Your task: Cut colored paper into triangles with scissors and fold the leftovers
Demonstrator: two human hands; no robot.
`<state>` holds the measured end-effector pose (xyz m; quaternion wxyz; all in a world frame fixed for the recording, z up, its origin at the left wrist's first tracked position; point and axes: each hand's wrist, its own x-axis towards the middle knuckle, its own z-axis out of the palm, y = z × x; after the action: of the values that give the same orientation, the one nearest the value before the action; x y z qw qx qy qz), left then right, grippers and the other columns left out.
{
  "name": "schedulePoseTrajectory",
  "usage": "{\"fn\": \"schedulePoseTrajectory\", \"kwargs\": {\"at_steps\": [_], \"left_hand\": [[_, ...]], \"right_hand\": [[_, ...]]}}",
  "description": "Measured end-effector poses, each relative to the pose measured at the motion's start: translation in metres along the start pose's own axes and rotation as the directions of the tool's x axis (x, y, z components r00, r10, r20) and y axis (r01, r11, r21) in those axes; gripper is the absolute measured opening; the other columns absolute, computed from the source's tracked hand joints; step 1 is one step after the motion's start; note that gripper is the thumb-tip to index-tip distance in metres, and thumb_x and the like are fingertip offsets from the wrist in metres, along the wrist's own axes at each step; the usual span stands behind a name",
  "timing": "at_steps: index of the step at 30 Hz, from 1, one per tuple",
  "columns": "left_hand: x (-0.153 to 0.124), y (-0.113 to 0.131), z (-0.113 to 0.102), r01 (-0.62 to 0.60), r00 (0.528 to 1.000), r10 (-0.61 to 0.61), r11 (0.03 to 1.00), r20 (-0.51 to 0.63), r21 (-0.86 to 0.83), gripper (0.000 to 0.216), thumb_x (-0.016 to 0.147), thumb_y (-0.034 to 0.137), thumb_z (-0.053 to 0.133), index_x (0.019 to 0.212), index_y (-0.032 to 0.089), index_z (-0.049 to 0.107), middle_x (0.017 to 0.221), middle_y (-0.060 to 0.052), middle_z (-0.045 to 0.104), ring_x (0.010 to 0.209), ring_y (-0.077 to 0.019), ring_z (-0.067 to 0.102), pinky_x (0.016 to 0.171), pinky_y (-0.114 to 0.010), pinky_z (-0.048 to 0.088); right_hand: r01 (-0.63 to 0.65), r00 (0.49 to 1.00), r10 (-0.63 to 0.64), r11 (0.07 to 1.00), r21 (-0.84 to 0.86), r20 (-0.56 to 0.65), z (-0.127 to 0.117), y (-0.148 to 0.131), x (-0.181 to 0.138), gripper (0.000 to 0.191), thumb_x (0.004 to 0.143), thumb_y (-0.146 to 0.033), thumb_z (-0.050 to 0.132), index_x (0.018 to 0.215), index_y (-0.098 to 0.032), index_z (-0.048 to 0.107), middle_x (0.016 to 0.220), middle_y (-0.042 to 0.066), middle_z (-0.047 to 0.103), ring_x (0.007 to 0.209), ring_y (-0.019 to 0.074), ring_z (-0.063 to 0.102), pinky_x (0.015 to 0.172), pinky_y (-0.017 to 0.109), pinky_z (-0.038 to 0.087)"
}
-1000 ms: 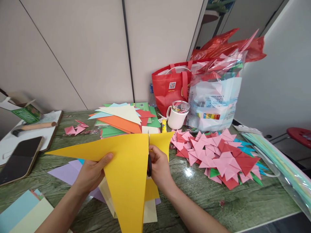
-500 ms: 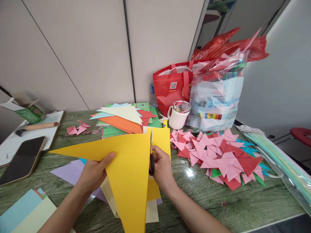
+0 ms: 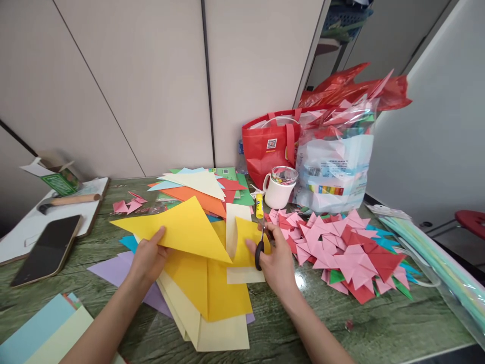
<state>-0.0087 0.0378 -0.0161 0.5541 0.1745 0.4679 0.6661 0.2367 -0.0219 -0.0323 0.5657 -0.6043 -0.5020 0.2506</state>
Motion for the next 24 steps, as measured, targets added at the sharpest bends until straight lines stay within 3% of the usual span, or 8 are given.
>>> {"fn": "schedulePoseTrajectory", "kwargs": {"at_steps": [4, 10, 12, 15, 19, 22, 24], "left_hand": [[0.004, 0.001, -0.002, 0.010, 1.000, -0.010, 1.000, 0.014, -0.022, 0.026, 0.082, 0.002, 0.052, 0.098, 0.017, 0.066, 0.091, -0.006, 0.074, 0.073, -0.0147, 0.070, 0.072, -0.028, 0.058], [0.005, 0.004, -0.006, 0.049, 0.998, -0.049, 0.999, 0.050, -0.009, 0.018, 0.087, 0.012, 0.051, 0.099, 0.015, 0.064, 0.082, -0.007, 0.073, 0.062, -0.0168, 0.070, 0.052, -0.029, 0.059], [0.005, 0.005, -0.007, 0.055, 0.996, -0.054, 0.998, 0.064, -0.004, 0.017, 0.088, 0.013, 0.049, 0.097, 0.013, 0.064, 0.079, -0.008, 0.073, 0.062, -0.0176, 0.070, 0.049, -0.029, 0.058], [0.005, 0.004, -0.007, 0.045, 0.996, -0.045, 0.999, 0.077, -0.003, 0.014, 0.087, 0.014, 0.052, 0.093, 0.013, 0.064, 0.079, -0.007, 0.074, 0.062, -0.0166, 0.070, 0.055, -0.028, 0.059], [0.005, 0.001, -0.007, 0.015, 0.996, -0.014, 1.000, 0.092, -0.006, 0.012, 0.084, 0.014, 0.059, 0.094, 0.015, 0.065, 0.084, -0.007, 0.074, 0.067, -0.0167, 0.071, 0.066, -0.031, 0.059], [0.004, 0.000, -0.007, 0.004, 0.992, -0.004, 1.000, 0.127, 0.005, 0.011, 0.082, 0.016, 0.061, 0.092, 0.015, 0.065, 0.085, -0.009, 0.074, 0.072, -0.0192, 0.071, 0.068, -0.033, 0.059], [0.003, 0.000, -0.007, -0.012, 0.987, 0.010, 1.000, 0.158, 0.011, 0.011, 0.081, 0.018, 0.062, 0.091, 0.014, 0.065, 0.086, -0.009, 0.074, 0.075, -0.0209, 0.071, 0.069, -0.035, 0.059]], "right_hand": [[-0.104, 0.994, 0.104, 0.993, 0.052, 0.016, -0.009, 0.013, -0.007, 0.045, 0.057, -0.039, 0.079, 0.091, -0.019, 0.058, 0.093, 0.007, 0.062, 0.087, 0.0254, 0.058, 0.073, 0.037, 0.048], [-0.260, 0.961, 0.213, 0.914, 0.311, 0.177, -0.046, -0.021, 0.007, 0.043, 0.054, -0.033, 0.082, 0.087, -0.020, 0.059, 0.082, 0.003, 0.060, 0.075, 0.0191, 0.058, 0.063, 0.029, 0.047], [-0.236, 0.953, 0.169, 0.934, 0.268, 0.250, -0.057, -0.026, 0.014, 0.038, 0.055, -0.030, 0.081, 0.085, -0.021, 0.060, 0.080, 0.001, 0.059, 0.073, 0.0173, 0.056, 0.062, 0.027, 0.046], [-0.110, 0.912, 0.089, 0.994, 0.029, 0.401, -0.064, -0.017, 0.021, 0.025, 0.055, -0.024, 0.079, 0.073, -0.019, 0.062, 0.075, 0.001, 0.059, 0.070, 0.0180, 0.055, 0.060, 0.027, 0.044], [0.059, 0.918, 0.035, 0.973, -0.225, 0.394, -0.050, -0.005, 0.024, 0.020, 0.056, -0.025, 0.076, 0.067, -0.020, 0.060, 0.064, -0.001, 0.060, 0.059, 0.0182, 0.053, 0.055, 0.029, 0.042], [0.026, 0.930, -0.001, 0.998, -0.064, 0.367, -0.024, -0.014, 0.022, 0.023, 0.062, -0.032, 0.074, 0.075, -0.021, 0.057, 0.068, 0.000, 0.063, 0.063, 0.0189, 0.058, 0.055, 0.029, 0.043], [-0.047, 0.900, 0.000, 0.994, 0.098, 0.437, -0.001, -0.025, 0.021, 0.027, 0.064, -0.037, 0.072, 0.077, -0.021, 0.054, 0.071, 0.000, 0.065, 0.061, 0.0168, 0.058, 0.053, 0.027, 0.043]]}}
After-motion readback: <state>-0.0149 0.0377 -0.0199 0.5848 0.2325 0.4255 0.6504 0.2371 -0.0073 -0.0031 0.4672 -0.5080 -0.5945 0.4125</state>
